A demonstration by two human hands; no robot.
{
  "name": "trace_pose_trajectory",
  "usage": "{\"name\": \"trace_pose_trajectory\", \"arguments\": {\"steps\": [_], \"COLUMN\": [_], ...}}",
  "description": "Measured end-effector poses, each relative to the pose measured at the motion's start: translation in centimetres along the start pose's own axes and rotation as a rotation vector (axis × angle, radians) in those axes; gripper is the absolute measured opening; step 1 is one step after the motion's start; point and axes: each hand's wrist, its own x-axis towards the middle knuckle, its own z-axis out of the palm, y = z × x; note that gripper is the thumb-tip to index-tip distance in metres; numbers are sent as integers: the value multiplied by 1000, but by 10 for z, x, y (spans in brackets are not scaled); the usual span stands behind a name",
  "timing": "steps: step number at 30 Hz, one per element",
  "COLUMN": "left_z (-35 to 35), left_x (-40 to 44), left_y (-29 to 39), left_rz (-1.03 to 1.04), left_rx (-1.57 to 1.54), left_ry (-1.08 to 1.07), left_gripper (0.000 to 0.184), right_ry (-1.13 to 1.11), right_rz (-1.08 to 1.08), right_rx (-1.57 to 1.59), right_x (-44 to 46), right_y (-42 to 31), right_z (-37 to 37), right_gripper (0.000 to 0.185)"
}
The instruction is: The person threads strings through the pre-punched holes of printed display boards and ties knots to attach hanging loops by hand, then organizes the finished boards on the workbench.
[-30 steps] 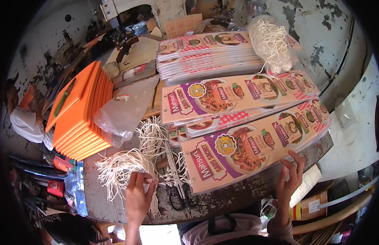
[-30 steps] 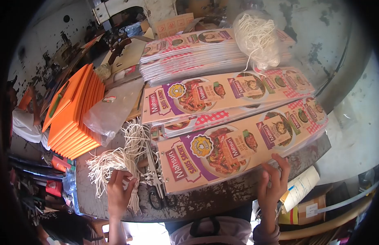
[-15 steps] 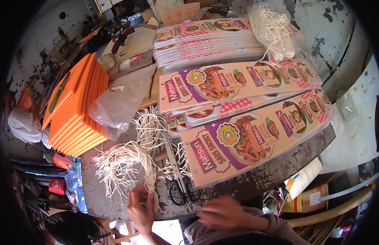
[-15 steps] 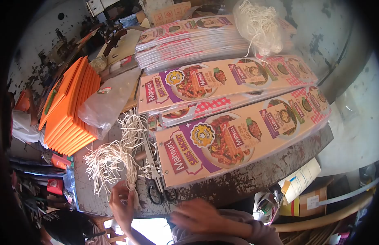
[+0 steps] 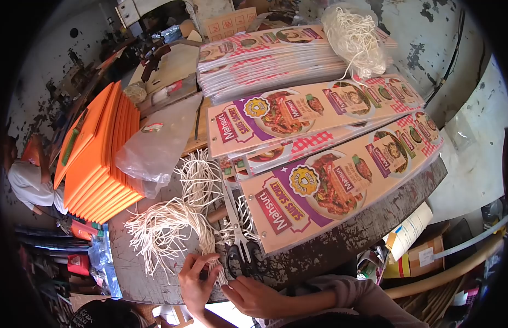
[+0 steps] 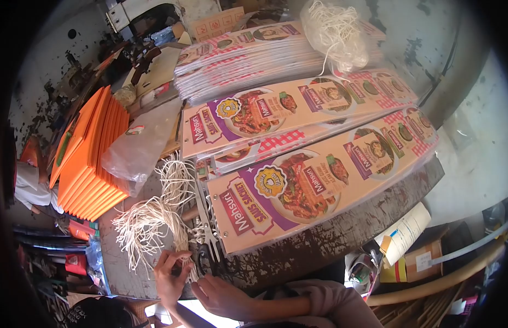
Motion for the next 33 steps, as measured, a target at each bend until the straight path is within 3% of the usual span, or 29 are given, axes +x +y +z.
{"name": "trace_pose_trajectory", "arguments": {"steps": [13, 19, 22, 24, 26, 27, 29, 31, 33], "left_z": [8, 9, 9, 9, 10, 10, 14, 14, 16], "left_x": [-1, 0, 1, 1, 1, 1, 0, 1, 3], "left_y": [0, -1, 1, 2, 2, 0, -4, -4, -5], "left_rz": [-35, -41, -52, -56, -84, -85, -74, -78, -83], "left_rx": [-2, -13, 0, 14, -5, -4, 16, 44, 75], "left_ry": [91, 97, 105, 117, 139, 142, 156, 160, 161], "left_gripper": [25, 23, 21, 20, 19, 19, 18, 18, 18], "right_ry": [19, -103, -15, 0, -306, -308, 38, 470, 749], "right_rz": [-15, 127, 108, 60, 34, 30, 88, 10, -86], "right_rx": [-123, -192, 12, 601, 982, 982, 1440, 1594, 1619], "right_x": [8, 10, 10, 7, -3, -21, -62, -97, -128], "right_y": [1, -2, 6, 15, 41, 50, 70, 84, 94], "right_z": [1, -7, -13, -27, -64, -86, -127, -148, -177], "right_gripper": [21, 16, 12, 13, 12, 12, 13, 14, 12]}}
